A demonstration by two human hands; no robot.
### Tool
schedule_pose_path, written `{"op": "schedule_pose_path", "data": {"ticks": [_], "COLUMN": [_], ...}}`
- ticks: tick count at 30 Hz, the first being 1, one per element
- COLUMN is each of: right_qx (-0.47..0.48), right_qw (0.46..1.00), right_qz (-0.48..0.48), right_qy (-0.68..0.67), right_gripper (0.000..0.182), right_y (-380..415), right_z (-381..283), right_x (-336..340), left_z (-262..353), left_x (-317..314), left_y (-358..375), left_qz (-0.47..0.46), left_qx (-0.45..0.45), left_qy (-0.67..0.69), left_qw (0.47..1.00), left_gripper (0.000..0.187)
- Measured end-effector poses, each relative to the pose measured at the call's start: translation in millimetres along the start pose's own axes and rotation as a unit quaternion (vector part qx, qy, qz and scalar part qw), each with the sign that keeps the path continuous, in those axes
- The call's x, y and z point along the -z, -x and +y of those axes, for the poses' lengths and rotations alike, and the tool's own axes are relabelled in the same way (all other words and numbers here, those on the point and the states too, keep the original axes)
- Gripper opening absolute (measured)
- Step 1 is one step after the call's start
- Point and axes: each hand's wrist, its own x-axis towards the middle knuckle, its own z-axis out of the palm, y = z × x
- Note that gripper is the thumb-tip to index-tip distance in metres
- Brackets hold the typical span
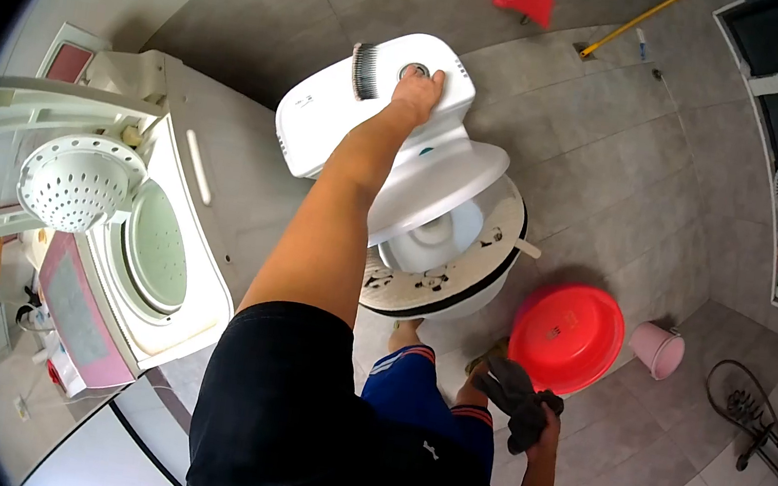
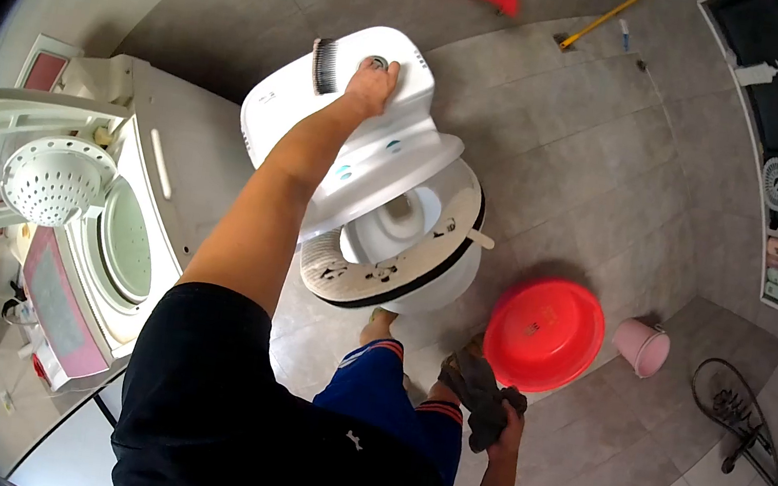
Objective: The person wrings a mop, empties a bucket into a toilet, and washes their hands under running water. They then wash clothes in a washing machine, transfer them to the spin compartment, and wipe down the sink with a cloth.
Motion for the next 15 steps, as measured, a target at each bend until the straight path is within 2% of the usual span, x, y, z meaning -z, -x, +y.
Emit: {"op": "schedule_pose_path", "data": {"ticks": [4,8,11,12,15], "right_qx": [0.006,0.03,0.025,0.014,0.033], "right_qw": [0.999,0.999,1.0,0.999,0.998], "right_qz": [-0.03,-0.01,-0.008,-0.042,-0.05], "right_qy": [-0.018,-0.013,0.012,0.009,0.012], "right_gripper": [0.023,0.026,0.029,0.032,0.035], "right_y": [-0.9,-3.3,-17.3,-21.9,-26.4], "right_z": [-6.9,-14.6,-16.9,-19.0,-27.2], "right_x": [-7.9,-11.6,4.8,14.6,24.2], "left_z": [-11.9,-18.9,-0.8,1.2,-6.3], "left_x": [24.7,30.2,48.2,46.3,49.0], "left_y": [6.3,1.5,2.5,8.3,42.3], "left_qz": [-0.034,-0.043,-0.116,-0.073,0.096], "left_qx": [-0.034,-0.053,-0.039,-0.024,0.031], "left_qy": [0.004,0.031,-0.062,-0.066,0.052], "left_qw": [0.999,0.997,0.991,0.995,0.994], "left_gripper": [0.067,0.088,0.091,0.083,0.068]}}
